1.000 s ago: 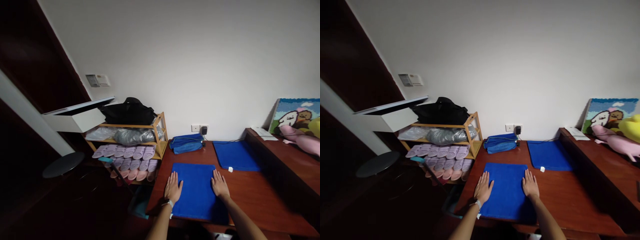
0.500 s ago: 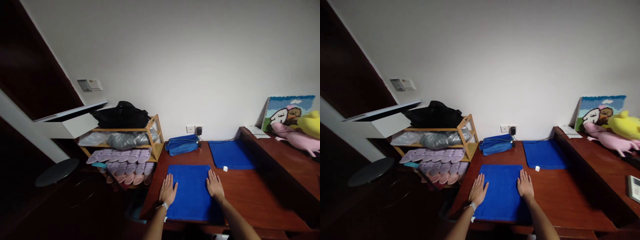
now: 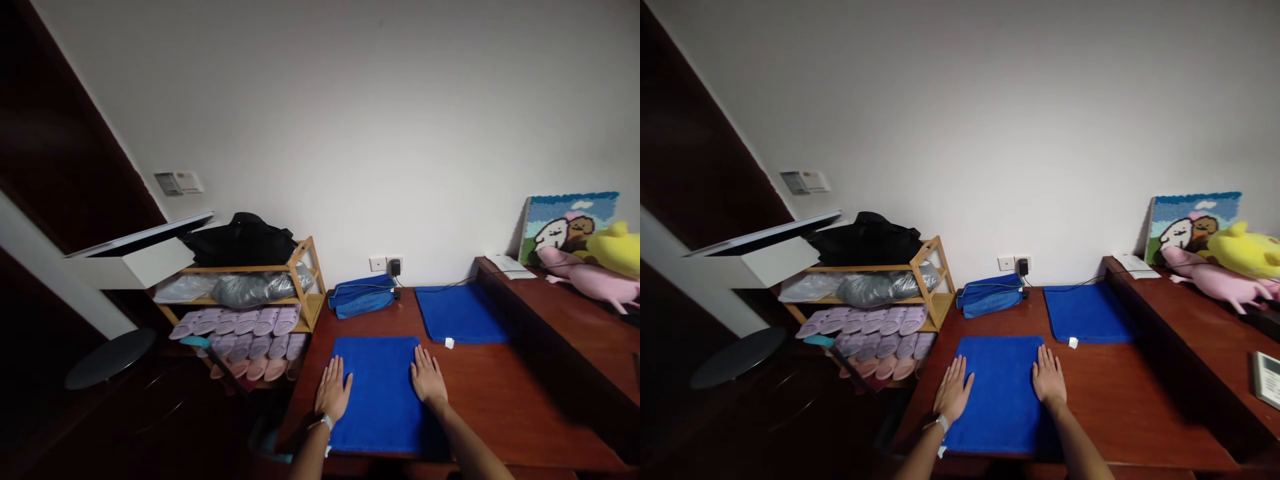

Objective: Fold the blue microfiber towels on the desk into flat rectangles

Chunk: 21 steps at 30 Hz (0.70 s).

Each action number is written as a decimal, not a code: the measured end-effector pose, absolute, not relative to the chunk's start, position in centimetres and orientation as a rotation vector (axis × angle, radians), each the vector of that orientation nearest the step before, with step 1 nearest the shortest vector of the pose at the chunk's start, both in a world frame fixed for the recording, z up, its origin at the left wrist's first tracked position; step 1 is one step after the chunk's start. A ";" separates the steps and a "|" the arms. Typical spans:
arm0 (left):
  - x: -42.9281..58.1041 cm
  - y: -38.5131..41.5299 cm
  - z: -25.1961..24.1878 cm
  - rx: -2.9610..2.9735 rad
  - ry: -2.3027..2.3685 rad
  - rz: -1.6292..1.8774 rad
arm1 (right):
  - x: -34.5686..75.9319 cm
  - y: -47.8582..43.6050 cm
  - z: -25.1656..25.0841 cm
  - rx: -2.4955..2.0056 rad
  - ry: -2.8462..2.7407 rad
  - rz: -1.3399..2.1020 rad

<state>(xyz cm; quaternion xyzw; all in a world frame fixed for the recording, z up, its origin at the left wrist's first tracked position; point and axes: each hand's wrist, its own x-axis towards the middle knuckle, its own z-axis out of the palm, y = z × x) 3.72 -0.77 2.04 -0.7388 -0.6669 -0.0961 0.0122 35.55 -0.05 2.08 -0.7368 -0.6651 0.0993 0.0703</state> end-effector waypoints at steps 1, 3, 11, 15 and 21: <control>3.7 -0.7 1.9 -2.305 -2.077 -0.300 | 35.5 -0.1 2.1 -2.220 -2.001 0.300; 3.6 -0.7 1.7 -2.305 -2.072 -0.302 | 35.5 -0.1 2.1 -2.227 -2.003 0.297; 3.3 -0.7 1.3 -2.304 -2.041 -0.353 | 35.5 0.0 1.6 -2.193 -1.990 0.308; 3.4 -0.7 1.6 -2.297 -2.062 -0.327 | 35.5 0.0 1.8 -2.212 -2.008 0.288; 3.6 -0.8 1.9 -2.296 -2.080 -0.304 | 35.5 -0.1 1.9 -2.227 -2.025 0.259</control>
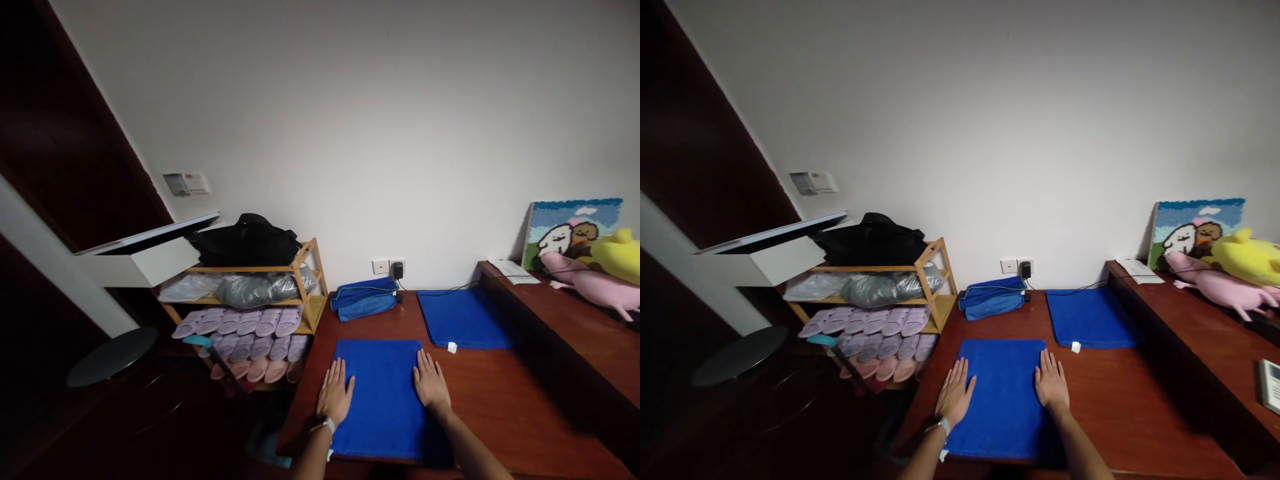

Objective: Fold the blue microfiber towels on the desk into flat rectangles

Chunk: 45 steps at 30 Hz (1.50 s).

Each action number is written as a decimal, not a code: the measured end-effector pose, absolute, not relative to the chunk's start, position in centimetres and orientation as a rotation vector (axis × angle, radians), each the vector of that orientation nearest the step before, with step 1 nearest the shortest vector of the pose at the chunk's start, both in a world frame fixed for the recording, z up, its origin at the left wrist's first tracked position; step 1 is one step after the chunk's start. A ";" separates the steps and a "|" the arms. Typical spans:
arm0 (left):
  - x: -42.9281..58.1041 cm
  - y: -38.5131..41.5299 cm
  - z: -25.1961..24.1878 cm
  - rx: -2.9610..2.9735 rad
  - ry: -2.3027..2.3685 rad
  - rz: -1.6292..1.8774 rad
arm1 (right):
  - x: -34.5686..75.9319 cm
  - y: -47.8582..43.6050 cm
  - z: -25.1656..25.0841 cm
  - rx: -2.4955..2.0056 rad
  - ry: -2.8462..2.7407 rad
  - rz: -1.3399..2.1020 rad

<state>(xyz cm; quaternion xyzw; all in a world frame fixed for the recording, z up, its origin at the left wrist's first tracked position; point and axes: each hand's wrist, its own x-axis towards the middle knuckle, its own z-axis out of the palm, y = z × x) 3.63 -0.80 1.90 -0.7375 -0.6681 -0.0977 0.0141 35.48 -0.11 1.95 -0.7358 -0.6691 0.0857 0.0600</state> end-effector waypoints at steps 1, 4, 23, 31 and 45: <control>3.6 -0.8 1.9 -2.295 -2.082 -0.303 | 35.5 -0.1 1.9 -2.225 -2.028 0.254; 3.6 -0.8 1.7 -2.290 -2.078 -0.310 | 35.5 0.0 1.6 -2.216 -2.023 0.253; 3.6 -0.8 1.8 -2.302 -2.081 -0.330 | 35.5 0.0 1.7 -2.224 -2.025 0.257; 3.6 -0.9 2.1 -2.309 -2.092 -0.329 | 35.5 -0.1 1.8 -2.217 -2.019 0.256; 3.5 -0.7 1.6 -2.304 -2.082 -0.354 | 35.5 -0.1 1.8 -2.211 -2.026 0.245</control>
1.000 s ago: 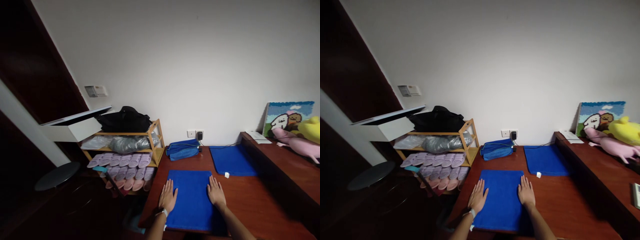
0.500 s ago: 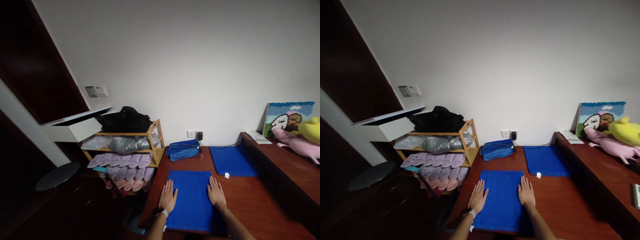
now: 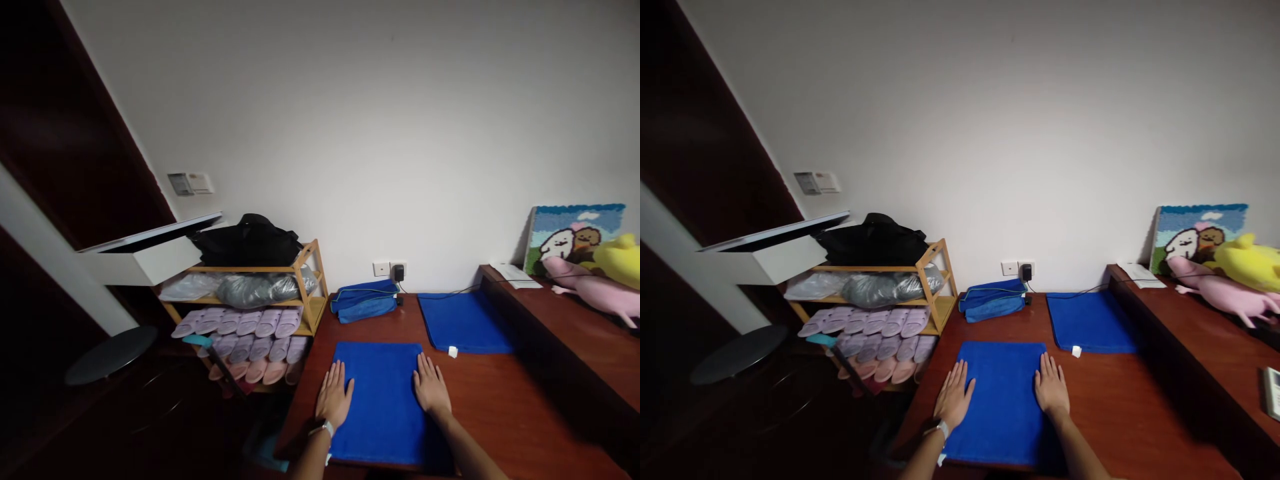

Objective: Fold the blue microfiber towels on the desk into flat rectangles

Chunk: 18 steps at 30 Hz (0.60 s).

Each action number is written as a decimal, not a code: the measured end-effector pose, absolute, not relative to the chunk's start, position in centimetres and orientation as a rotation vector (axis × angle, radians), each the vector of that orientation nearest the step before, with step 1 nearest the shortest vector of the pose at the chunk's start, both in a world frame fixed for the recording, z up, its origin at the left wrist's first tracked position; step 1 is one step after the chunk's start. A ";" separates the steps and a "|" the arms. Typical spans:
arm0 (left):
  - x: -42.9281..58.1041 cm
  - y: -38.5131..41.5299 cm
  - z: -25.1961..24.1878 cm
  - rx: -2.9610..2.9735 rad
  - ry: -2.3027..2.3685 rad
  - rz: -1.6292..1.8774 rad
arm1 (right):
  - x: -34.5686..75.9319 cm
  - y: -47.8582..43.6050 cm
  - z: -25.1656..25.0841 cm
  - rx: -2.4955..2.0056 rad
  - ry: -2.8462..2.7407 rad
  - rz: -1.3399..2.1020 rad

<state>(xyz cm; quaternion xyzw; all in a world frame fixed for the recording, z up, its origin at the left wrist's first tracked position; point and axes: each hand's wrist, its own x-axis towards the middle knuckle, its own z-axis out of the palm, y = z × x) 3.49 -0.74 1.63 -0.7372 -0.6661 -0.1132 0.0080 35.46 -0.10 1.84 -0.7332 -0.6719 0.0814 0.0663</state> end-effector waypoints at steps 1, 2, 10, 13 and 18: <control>3.5 -0.8 1.7 -2.305 -2.085 -0.349 | 35.5 -0.1 1.8 -2.208 -2.022 0.245; 3.5 -0.8 1.7 -2.306 -2.088 -0.344 | 35.5 -0.1 1.8 -2.203 -2.015 0.248; 3.5 -0.7 1.7 -2.301 -2.089 -0.340 | 35.4 -0.1 1.9 -2.188 -2.001 0.265; 3.4 -0.6 1.4 -2.297 -2.078 -0.347 | 35.4 -0.1 2.0 -2.182 -1.997 0.276; 3.3 -0.5 1.1 -2.289 -2.059 -0.359 | 35.5 -0.1 2.0 -2.179 -1.985 0.298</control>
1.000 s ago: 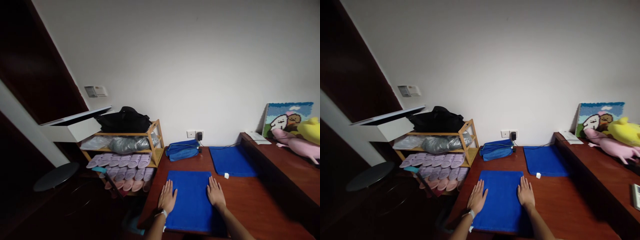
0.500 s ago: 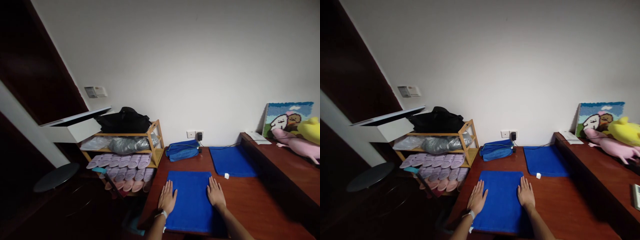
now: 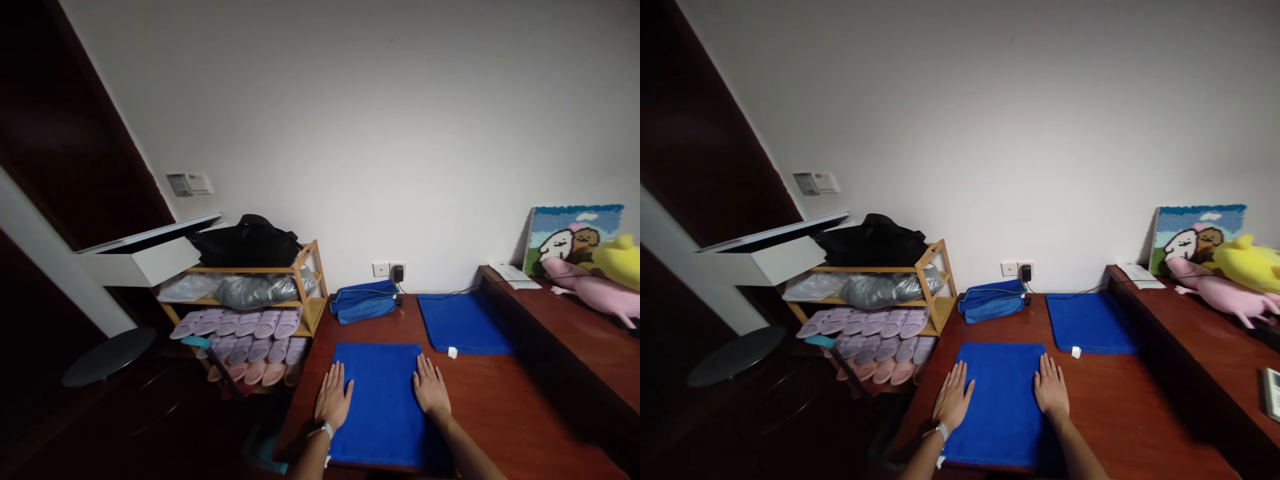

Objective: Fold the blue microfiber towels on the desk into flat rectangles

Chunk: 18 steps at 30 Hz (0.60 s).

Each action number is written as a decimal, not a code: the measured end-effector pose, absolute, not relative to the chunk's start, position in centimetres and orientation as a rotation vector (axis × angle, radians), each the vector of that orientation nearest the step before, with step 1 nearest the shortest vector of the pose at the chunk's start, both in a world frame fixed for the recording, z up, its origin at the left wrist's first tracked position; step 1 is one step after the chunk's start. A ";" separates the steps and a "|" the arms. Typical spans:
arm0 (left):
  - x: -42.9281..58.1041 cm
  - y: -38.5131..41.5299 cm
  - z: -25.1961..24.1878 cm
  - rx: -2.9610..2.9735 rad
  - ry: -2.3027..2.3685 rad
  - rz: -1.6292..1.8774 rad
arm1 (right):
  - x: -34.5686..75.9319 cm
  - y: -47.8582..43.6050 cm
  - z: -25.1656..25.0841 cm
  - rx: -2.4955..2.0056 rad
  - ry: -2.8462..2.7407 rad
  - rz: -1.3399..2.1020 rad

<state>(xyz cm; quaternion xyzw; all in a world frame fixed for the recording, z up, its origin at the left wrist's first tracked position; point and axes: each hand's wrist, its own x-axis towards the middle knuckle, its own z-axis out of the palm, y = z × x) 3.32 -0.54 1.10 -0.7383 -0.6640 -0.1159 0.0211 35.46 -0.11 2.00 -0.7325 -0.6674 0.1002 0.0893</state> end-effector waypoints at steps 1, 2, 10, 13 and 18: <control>3.3 -0.5 1.1 -2.291 -2.060 -0.356 | 35.5 -0.1 2.0 -2.181 -1.988 0.293; 3.3 -0.6 1.2 -2.293 -2.063 -0.351 | 35.4 -0.1 2.1 -2.184 -1.993 0.288; 3.6 -0.8 1.9 -2.296 -2.095 -0.328 | 35.5 -0.1 1.9 -2.196 -2.014 0.271; 3.6 -0.8 1.8 -2.291 -2.080 -0.346 | 35.4 0.1 1.7 -2.212 -2.014 0.272; 3.5 -0.6 1.5 -2.302 -2.071 -0.363 | 35.6 0.2 2.1 -2.224 -2.023 0.339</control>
